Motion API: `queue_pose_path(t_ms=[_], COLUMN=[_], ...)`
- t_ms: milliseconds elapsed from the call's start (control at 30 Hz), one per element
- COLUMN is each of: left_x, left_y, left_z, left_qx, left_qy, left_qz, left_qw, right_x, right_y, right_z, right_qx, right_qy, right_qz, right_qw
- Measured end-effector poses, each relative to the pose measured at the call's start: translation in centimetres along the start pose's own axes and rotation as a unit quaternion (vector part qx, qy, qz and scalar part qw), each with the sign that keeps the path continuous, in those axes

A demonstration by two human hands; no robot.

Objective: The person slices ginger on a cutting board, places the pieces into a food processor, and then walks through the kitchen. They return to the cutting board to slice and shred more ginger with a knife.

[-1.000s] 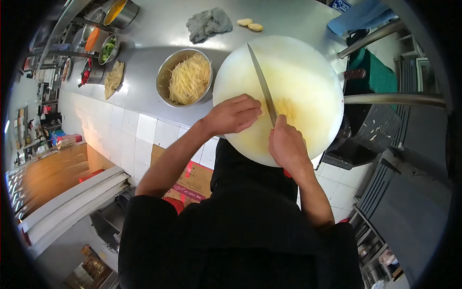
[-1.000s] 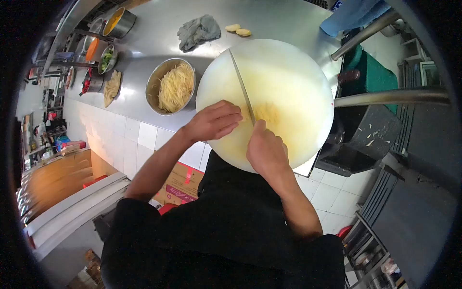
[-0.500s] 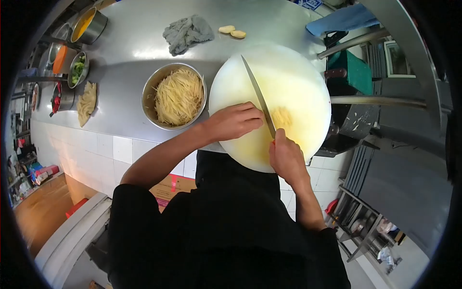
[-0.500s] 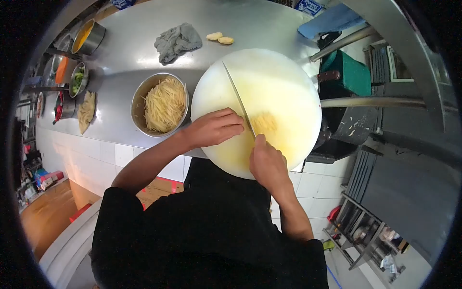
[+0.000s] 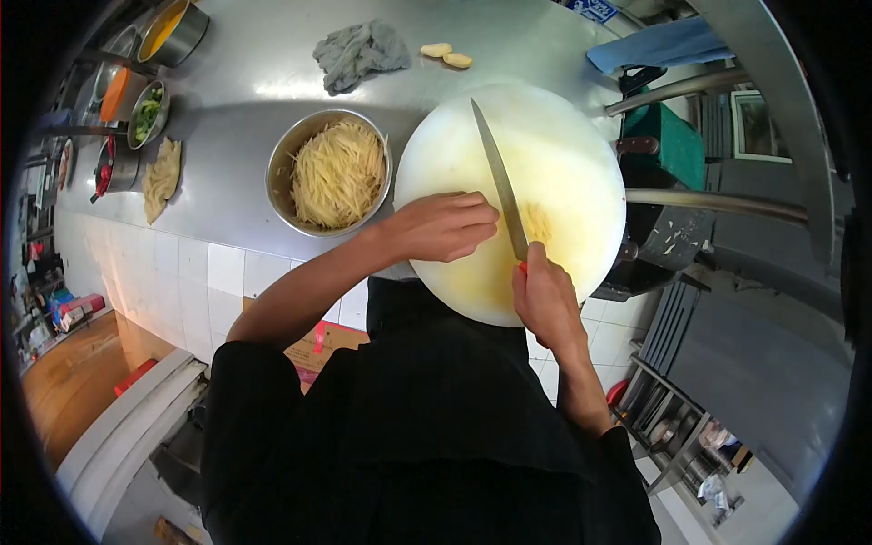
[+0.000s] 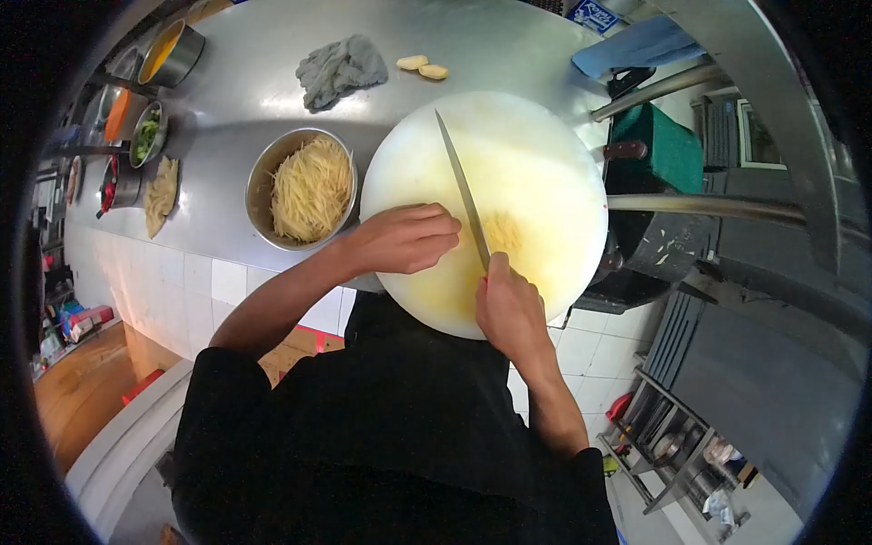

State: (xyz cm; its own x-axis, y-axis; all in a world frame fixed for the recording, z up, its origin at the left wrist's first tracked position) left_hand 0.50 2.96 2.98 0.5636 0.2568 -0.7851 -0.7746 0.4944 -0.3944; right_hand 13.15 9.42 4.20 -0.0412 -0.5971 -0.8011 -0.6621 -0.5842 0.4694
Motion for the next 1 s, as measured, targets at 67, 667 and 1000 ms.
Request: queue_pose_path(t_ms=[67, 667, 1000], left_x=[0.7, 0.2, 0.5], left_y=[0.5, 0.7, 0.6], left_z=[0.1, 0.3, 0.3], left_qx=[-0.008, 0.022, 0.014], left_qy=[0.027, -0.011, 0.013], left_qz=[-0.047, -0.069, -0.069], left_qw=[0.998, 0.997, 0.997], right_x=[-0.1, 1.1, 0.5], right_y=[0.7, 1.9, 2.2], right_z=[0.6, 1.7, 2.1], right_qx=[0.0, 0.017, 0.005], right_qy=[0.0, 0.045, 0.023], right_qz=[-0.016, -0.094, -0.066], right_qw=[1.0, 0.994, 0.998])
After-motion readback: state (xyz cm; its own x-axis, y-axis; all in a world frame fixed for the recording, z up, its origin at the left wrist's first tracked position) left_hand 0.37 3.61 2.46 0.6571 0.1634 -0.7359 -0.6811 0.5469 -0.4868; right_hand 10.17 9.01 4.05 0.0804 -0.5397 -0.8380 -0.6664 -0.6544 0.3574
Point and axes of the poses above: each hand's wrist, its own z-axis towards the middle knuckle, its own x-axis out of the palm, y = z × x, the point moved 8 cm from there along z, towards the middle knuckle, and after that the axes turned 1 degree about -y, right-handed, at the moved point
